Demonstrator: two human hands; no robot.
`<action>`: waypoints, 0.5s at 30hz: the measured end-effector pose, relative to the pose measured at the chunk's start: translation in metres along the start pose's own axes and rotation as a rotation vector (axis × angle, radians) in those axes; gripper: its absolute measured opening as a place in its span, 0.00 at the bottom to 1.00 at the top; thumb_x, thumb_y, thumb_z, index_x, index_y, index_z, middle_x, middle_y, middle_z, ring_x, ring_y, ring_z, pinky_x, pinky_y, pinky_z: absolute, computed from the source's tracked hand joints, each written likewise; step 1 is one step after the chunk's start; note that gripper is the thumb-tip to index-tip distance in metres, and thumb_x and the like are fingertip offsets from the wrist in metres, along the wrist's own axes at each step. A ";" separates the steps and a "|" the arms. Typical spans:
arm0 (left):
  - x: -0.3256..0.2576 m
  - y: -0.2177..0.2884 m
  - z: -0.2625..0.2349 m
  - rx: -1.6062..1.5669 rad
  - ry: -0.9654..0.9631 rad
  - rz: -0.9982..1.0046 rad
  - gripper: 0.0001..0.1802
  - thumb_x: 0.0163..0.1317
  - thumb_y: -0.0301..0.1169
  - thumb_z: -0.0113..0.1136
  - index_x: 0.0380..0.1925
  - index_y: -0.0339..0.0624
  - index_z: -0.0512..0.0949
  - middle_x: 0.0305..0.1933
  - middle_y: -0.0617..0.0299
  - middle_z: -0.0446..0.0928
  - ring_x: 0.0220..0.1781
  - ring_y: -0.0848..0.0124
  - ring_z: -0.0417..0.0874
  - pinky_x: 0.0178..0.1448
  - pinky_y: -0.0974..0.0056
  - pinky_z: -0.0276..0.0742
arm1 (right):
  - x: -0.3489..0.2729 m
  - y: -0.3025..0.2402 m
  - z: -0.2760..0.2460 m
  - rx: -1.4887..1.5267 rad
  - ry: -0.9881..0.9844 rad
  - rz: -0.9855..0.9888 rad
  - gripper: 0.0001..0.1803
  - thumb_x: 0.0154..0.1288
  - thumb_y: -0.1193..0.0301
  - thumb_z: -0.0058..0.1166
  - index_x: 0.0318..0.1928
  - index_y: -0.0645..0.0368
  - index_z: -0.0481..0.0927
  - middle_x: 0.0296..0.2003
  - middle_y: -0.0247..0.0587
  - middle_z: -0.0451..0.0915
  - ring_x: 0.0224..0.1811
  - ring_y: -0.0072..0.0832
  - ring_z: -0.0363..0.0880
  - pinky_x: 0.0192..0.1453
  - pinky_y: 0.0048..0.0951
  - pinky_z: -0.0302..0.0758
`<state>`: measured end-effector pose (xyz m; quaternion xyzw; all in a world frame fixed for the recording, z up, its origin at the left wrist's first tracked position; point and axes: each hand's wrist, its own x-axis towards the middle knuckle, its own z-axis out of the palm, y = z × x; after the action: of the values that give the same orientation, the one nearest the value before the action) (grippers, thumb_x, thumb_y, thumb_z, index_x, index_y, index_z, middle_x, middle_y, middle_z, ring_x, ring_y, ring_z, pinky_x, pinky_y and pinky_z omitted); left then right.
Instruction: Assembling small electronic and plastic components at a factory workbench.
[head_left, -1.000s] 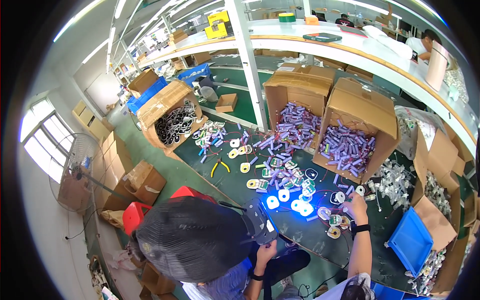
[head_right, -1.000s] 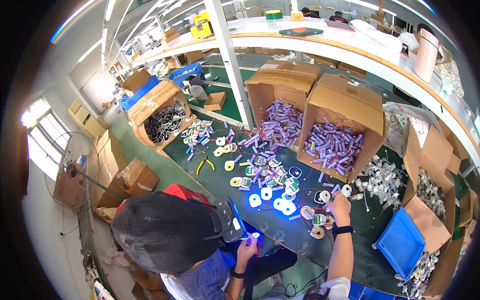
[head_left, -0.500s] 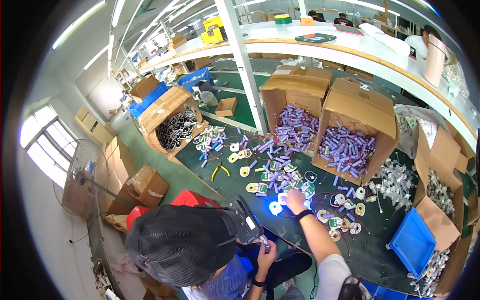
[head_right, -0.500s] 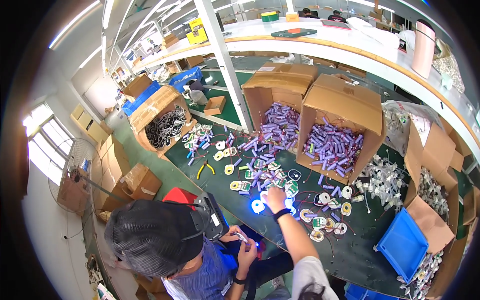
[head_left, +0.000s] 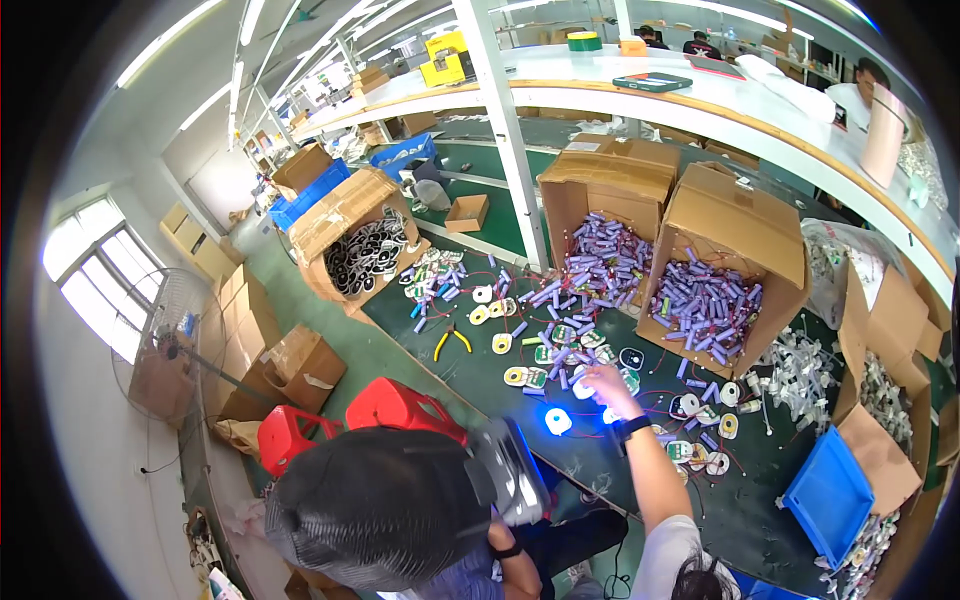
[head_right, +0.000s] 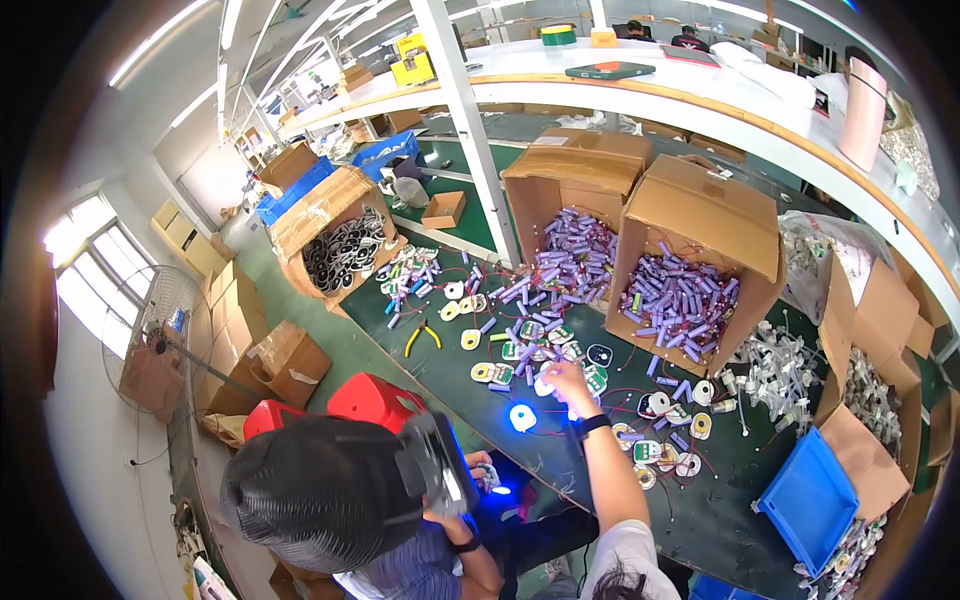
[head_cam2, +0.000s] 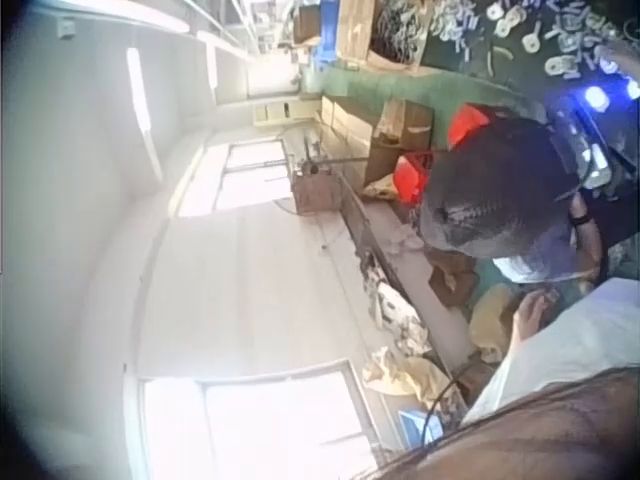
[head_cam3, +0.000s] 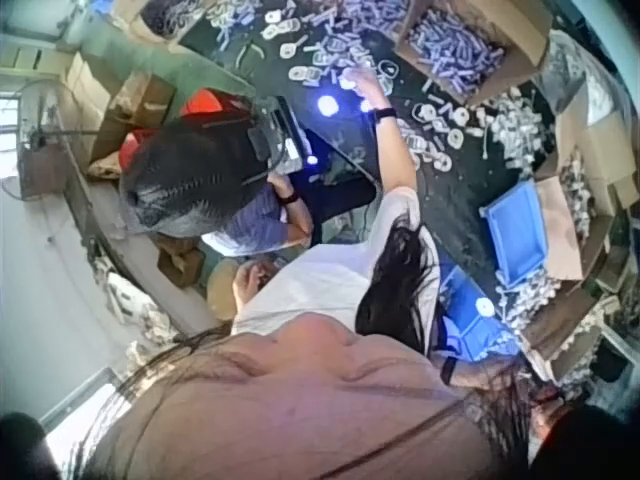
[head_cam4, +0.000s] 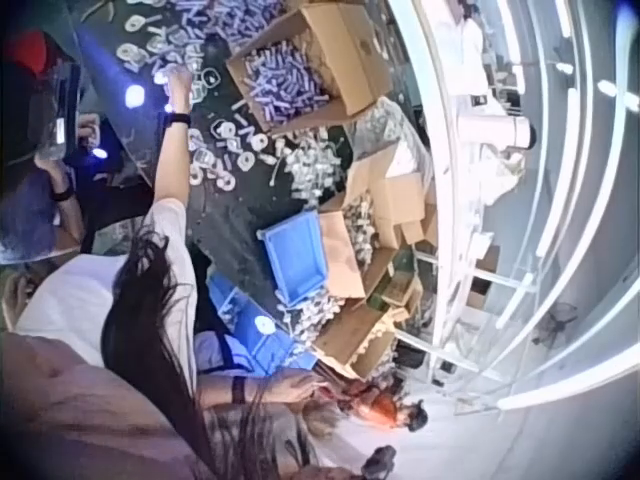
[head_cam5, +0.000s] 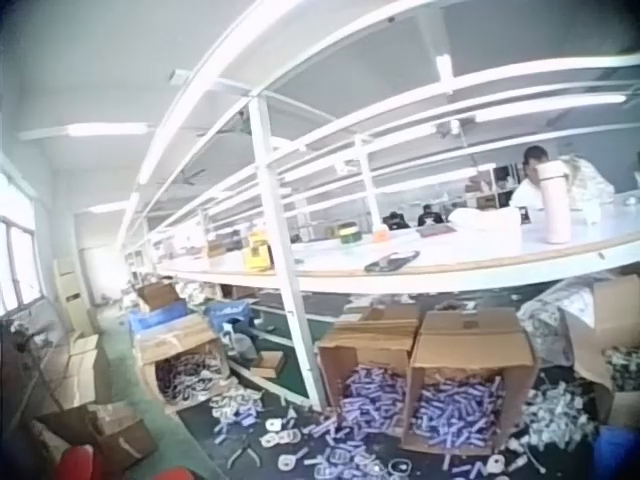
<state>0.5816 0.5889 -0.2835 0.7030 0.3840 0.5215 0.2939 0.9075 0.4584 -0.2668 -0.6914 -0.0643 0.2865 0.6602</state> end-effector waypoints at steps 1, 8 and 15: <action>-0.004 0.029 -0.061 -0.008 -0.218 -0.202 0.10 0.61 0.28 0.52 0.39 0.34 0.76 0.38 0.58 0.78 0.38 0.69 0.78 0.46 0.65 0.73 | -0.007 -0.007 -0.019 0.129 -0.006 0.028 0.13 0.51 0.68 0.59 0.38 0.59 0.77 0.26 0.32 0.77 0.19 0.15 0.70 0.17 0.16 0.60; 0.019 0.147 -0.251 -0.052 -0.778 -0.738 0.12 0.64 0.31 0.51 0.42 0.34 0.75 0.34 0.61 0.78 0.33 0.77 0.76 0.36 0.73 0.71 | -0.058 -0.118 -0.049 0.508 -0.131 -0.156 0.08 0.58 0.72 0.53 0.39 0.57 0.75 0.28 0.30 0.76 0.20 0.10 0.67 0.14 0.11 0.55; 0.022 0.153 -0.245 -0.011 -0.786 -0.735 0.13 0.64 0.33 0.52 0.42 0.34 0.75 0.27 0.63 0.77 0.26 0.78 0.75 0.29 0.73 0.70 | -0.096 -0.171 -0.048 0.699 -0.146 -0.284 0.09 0.58 0.72 0.52 0.40 0.59 0.75 0.29 0.33 0.77 0.19 0.12 0.66 0.16 0.12 0.57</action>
<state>0.3858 0.5297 -0.0784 0.6629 0.4632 0.0839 0.5822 0.9005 0.3922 -0.0765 -0.3867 -0.1051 0.2453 0.8828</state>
